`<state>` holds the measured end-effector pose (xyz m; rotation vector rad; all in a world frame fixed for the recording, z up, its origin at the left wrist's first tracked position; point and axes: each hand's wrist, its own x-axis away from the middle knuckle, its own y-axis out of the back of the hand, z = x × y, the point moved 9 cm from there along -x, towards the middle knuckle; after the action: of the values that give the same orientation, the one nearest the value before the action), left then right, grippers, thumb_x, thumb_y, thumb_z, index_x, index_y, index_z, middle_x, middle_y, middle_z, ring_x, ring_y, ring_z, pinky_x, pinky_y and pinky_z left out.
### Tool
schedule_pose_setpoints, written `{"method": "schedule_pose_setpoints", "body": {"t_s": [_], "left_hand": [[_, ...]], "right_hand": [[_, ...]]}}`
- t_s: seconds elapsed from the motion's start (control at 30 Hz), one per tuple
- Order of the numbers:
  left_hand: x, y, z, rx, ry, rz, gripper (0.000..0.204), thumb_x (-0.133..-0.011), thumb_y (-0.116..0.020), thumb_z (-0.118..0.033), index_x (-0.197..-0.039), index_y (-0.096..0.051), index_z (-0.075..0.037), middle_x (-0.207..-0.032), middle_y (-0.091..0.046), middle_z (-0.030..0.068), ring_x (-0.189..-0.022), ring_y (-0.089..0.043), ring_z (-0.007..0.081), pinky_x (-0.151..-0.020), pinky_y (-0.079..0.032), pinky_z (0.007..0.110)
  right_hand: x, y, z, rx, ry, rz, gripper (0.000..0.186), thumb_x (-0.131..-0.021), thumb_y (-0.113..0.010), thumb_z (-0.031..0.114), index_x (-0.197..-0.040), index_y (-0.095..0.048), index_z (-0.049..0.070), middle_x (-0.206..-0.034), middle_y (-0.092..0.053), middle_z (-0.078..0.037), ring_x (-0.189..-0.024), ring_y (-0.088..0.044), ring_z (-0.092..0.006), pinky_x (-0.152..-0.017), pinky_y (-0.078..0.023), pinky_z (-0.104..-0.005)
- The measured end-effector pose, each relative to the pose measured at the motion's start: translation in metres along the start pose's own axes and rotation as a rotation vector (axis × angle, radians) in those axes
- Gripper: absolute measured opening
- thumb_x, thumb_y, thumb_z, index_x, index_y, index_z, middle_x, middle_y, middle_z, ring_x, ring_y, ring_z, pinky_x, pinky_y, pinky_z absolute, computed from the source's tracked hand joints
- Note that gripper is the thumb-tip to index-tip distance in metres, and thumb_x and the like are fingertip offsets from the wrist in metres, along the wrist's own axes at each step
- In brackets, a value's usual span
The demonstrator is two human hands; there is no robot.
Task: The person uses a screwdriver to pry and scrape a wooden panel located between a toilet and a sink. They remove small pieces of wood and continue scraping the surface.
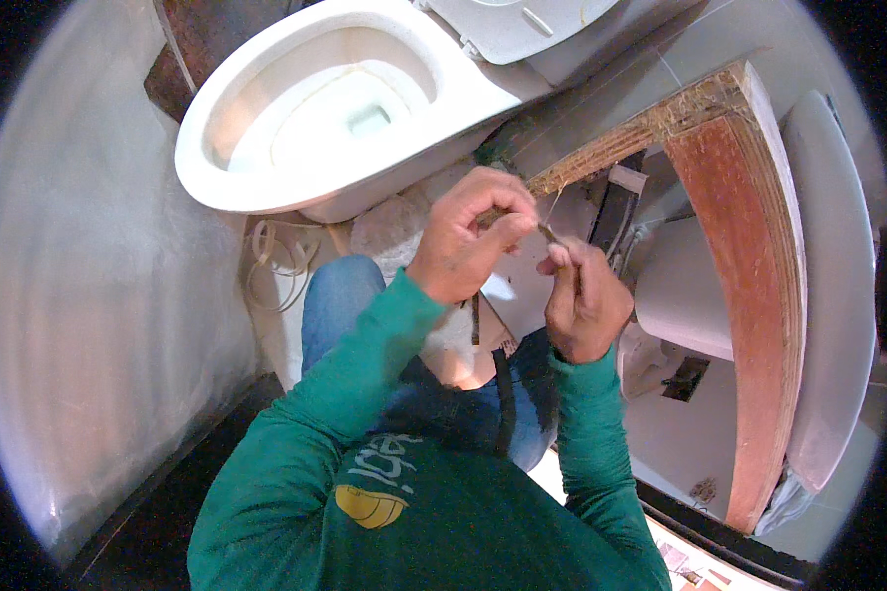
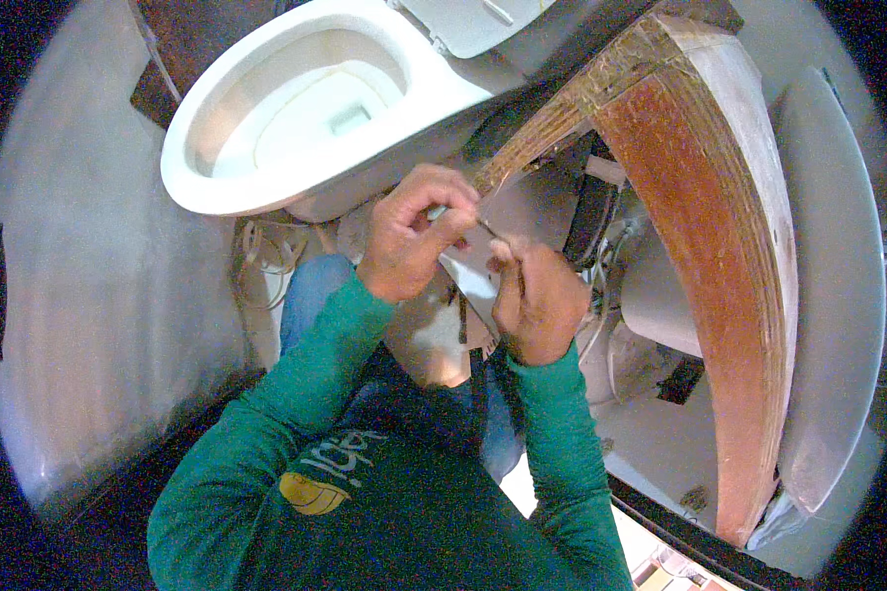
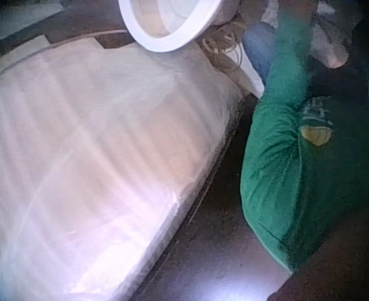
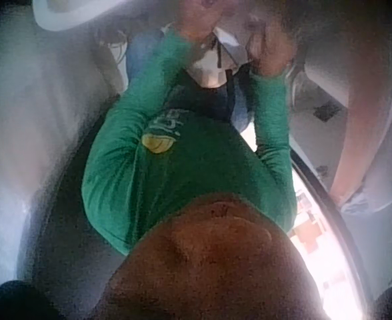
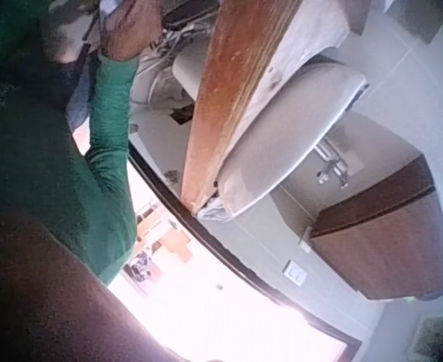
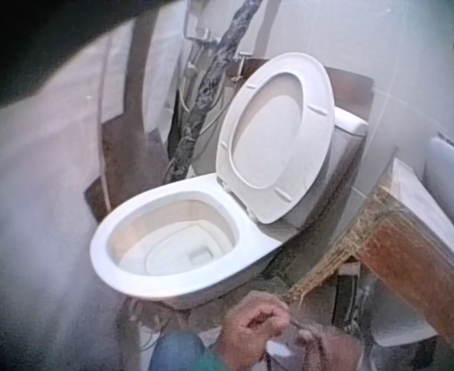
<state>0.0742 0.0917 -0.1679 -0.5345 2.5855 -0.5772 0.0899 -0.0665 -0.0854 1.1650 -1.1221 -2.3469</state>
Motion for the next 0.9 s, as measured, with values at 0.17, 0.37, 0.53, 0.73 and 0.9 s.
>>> {"method": "schedule_pose_setpoints", "body": {"t_s": [0.17,0.37,0.53,0.73,0.9], "left_hand": [[0.012,0.039,0.023,0.185,0.101,-0.234,0.03,-0.107,-0.059,-0.038,-0.104,-0.058,-0.008,-0.106,-0.062,0.0076,-0.081,-0.064,0.0148,-0.062,-0.064,0.034],[0.005,0.023,0.021,0.047,0.05,-0.227,0.019,-0.103,-0.066,-0.025,-0.105,-0.059,-0.007,-0.104,-0.064,0.0045,-0.08,-0.063,0.0119,-0.066,-0.059,0.029],[-0.003,0.017,0.004,-0.043,0.028,-0.198,0.041,-0.093,-0.079,-0.022,-0.127,-0.064,-0.006,-0.122,-0.067,0.0053,-0.093,-0.063,0.011,-0.073,-0.058,0.026],[-0.006,0.002,-0.012,-0.379,-0.038,-0.187,0.07,-0.074,-0.094,-0.033,-0.134,-0.065,-0.013,-0.129,-0.068,0.0034,-0.107,-0.062,0.0157,-0.082,-0.058,0.029],[-0.01,-0.002,-0.014,-0.425,-0.046,-0.2,0.076,-0.069,-0.096,-0.037,-0.134,-0.066,-0.013,-0.128,-0.07,0.004,-0.106,-0.062,0.0179,-0.081,-0.059,0.031]], "right_hand": [[0.022,0.021,-0.013,-0.054,-0.157,-0.212,0.015,-0.102,-0.066,0.015,-0.099,-0.07,0.002,-0.074,-0.073,-0.011,-0.065,-0.073,-0.0215,-0.063,-0.056,-0.033],[-0.016,0.001,-0.006,-0.021,-0.069,-0.23,0.01,-0.101,-0.067,0.012,-0.101,-0.07,0.002,-0.075,-0.072,-0.012,-0.064,-0.072,-0.0209,-0.062,-0.057,-0.0327],[-0.015,-0.011,-0.012,0.008,-0.058,-0.203,0.009,-0.1,-0.068,0.012,-0.101,-0.07,0.003,-0.076,-0.072,-0.012,-0.063,-0.072,-0.0216,-0.061,-0.057,-0.0336],[-0.015,-0.015,-0.016,0.036,0.008,-0.194,0.01,-0.1,-0.066,0.011,-0.103,-0.07,0.002,-0.08,-0.072,-0.012,-0.063,-0.072,-0.0203,-0.06,-0.056,-0.0325],[-0.01,-0.014,-0.023,0.041,0.007,-0.193,0.012,-0.098,-0.066,0.008,-0.107,-0.071,0.002,-0.09,-0.074,-0.015,-0.067,-0.073,-0.0256,-0.063,-0.058,-0.0358]]}}
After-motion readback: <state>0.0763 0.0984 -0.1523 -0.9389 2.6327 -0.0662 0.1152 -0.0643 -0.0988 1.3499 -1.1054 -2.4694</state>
